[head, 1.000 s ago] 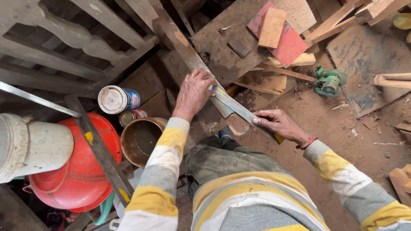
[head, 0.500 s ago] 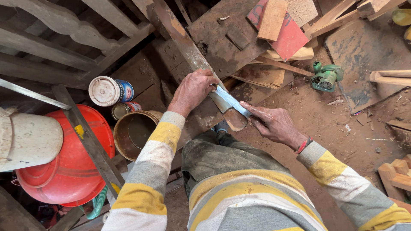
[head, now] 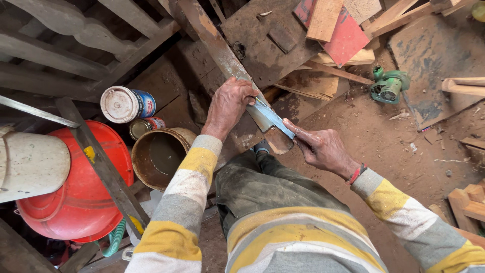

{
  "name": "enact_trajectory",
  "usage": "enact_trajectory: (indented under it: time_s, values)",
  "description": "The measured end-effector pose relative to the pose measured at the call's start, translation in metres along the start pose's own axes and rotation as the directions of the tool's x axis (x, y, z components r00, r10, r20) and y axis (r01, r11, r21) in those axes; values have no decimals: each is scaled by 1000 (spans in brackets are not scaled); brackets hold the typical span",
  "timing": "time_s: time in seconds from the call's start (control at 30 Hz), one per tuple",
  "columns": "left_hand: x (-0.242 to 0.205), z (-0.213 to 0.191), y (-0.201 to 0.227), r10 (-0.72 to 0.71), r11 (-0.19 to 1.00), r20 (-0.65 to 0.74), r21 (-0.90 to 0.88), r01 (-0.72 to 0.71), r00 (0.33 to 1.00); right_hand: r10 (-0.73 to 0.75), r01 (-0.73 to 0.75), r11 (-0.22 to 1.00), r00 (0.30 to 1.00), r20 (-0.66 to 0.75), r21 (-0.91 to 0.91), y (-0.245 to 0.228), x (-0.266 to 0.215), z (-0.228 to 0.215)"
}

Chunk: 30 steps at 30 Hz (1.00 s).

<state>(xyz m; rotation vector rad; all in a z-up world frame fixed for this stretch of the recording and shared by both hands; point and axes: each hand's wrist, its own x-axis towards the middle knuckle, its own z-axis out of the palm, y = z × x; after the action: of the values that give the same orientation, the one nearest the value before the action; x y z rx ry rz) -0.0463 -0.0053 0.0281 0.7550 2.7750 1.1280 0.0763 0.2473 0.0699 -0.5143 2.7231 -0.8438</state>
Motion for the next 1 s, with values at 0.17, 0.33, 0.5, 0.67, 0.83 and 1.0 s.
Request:
enact_trajectory:
  time_s: [0.17,0.33,0.5,0.67,0.83,1.0]
  values:
    - [-2,2,3,-67,995,25,-67,68,997,23,-24,999,999,45,27,16,-12,13]
    - [-46,34,63,-52,998,62,35,50,997,163,-160,987,975,150,-29,5,-89,-4]
    - [-30,26,44,-185,968,-90,-188,166,979,55,-57,997,998,42,54,5,-37,2]
    - [55,-46,-90,-69,997,-160,-57,60,985,-32,32,999,999,4,17,6,125,35]
    - [28,-28,-28,-598,558,167,-614,558,784,-85,85,996,995,-45,4,9,64,21]
    - [-37,27,78,-196,980,-106,-46,192,975,130,-132,988,991,26,85,-7,-69,-7]
